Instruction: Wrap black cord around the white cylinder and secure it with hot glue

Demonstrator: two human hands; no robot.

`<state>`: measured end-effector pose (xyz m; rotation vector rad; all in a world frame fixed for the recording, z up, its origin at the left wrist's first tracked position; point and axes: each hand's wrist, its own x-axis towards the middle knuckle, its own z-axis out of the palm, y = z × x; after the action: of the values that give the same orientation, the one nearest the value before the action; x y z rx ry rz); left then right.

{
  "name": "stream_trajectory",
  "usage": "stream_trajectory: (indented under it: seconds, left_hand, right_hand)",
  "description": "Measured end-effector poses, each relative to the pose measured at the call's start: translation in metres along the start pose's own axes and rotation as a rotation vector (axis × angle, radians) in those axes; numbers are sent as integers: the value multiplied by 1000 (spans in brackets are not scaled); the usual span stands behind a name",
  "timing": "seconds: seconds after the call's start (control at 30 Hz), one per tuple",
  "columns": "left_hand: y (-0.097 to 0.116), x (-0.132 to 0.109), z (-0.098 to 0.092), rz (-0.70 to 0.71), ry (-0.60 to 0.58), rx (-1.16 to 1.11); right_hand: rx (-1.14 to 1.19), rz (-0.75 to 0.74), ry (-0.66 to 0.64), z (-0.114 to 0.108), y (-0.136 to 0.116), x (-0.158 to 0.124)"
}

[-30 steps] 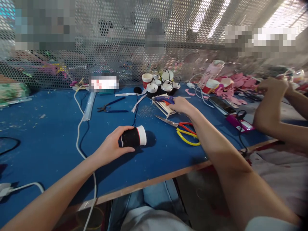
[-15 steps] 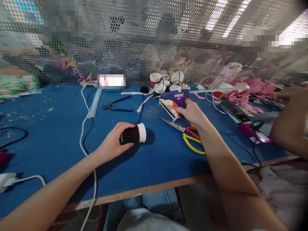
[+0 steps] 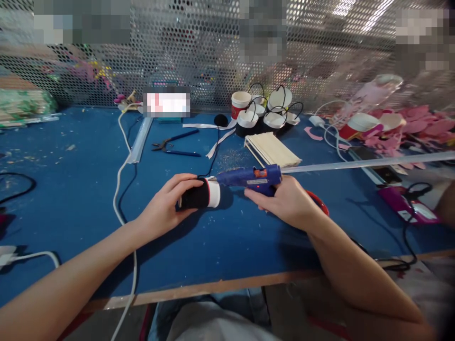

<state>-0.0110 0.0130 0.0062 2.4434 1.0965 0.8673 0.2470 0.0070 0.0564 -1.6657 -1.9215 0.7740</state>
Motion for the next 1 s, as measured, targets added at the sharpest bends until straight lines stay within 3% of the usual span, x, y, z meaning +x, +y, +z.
stream_trajectory:
  seconds: [0.23, 0.73, 0.87, 1.0]
  left_hand:
    - [1, 0, 0, 18, 2, 26]
    - [0, 1, -4, -102, -18, -147]
    - [-2, 0, -2, -183, -35, -189]
    - [-1, 0, -3, -141, -25, -187]
  right_hand:
    - [-129, -233, 58, 0, -4, -3]
    - [-403, -455, 117, -6, -13, -14]
    - [-445, -484, 109, -7, -12, -16]
    - [-387, -420, 71, -7, -15, -15]
